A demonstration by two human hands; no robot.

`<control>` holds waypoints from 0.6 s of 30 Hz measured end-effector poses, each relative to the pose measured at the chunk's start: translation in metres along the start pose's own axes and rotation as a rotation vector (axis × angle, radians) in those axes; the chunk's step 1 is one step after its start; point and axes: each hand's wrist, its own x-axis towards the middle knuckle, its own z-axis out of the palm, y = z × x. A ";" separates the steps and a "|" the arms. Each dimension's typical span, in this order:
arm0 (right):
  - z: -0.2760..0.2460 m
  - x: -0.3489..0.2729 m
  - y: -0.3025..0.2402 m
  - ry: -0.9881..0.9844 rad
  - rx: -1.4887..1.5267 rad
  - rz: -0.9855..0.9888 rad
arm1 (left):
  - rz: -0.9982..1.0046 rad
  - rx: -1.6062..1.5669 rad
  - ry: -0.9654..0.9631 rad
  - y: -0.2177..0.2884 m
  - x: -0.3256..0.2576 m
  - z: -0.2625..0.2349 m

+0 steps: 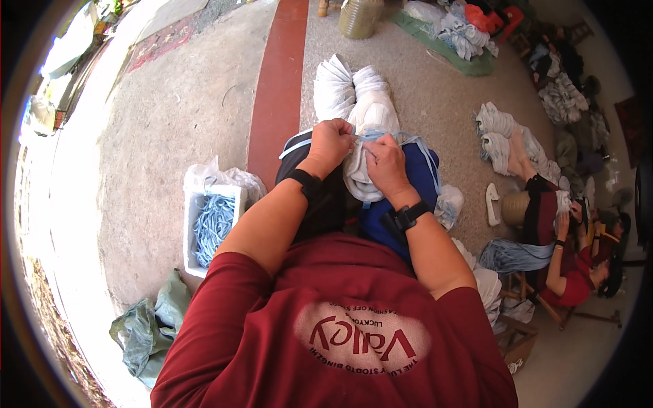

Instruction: Insert and thread laces into a new shoe.

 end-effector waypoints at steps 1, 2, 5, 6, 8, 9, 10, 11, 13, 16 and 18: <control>0.000 -0.001 0.000 -0.001 0.033 0.003 | -0.003 0.001 -0.001 0.000 -0.002 0.001; -0.001 0.000 0.000 0.000 0.064 0.005 | 0.101 0.183 0.016 0.001 -0.003 0.002; 0.001 -0.001 0.005 -0.005 0.131 0.041 | 0.149 0.339 0.023 0.003 -0.001 0.000; 0.001 -0.001 0.005 -0.004 0.133 0.041 | 0.092 0.313 0.015 0.002 0.000 -0.001; 0.001 -0.001 0.004 -0.011 0.128 0.022 | 0.098 0.382 0.015 0.005 -0.004 -0.002; 0.001 -0.001 0.004 -0.009 0.129 0.025 | 0.103 0.448 0.015 0.008 -0.007 -0.002; 0.001 -0.001 0.004 -0.019 0.121 0.035 | 0.103 0.450 0.012 0.012 -0.009 -0.001; 0.001 0.000 0.004 -0.029 0.111 0.044 | 0.138 0.584 0.001 0.016 -0.011 0.001; 0.001 0.001 0.004 -0.021 0.103 0.054 | 0.176 0.719 -0.011 0.021 -0.017 0.004; 0.002 0.004 -0.002 -0.040 0.041 0.069 | 0.335 0.845 -0.076 0.021 -0.025 0.007; 0.002 0.007 -0.007 -0.060 -0.019 0.073 | 0.372 0.912 -0.137 0.021 -0.023 0.011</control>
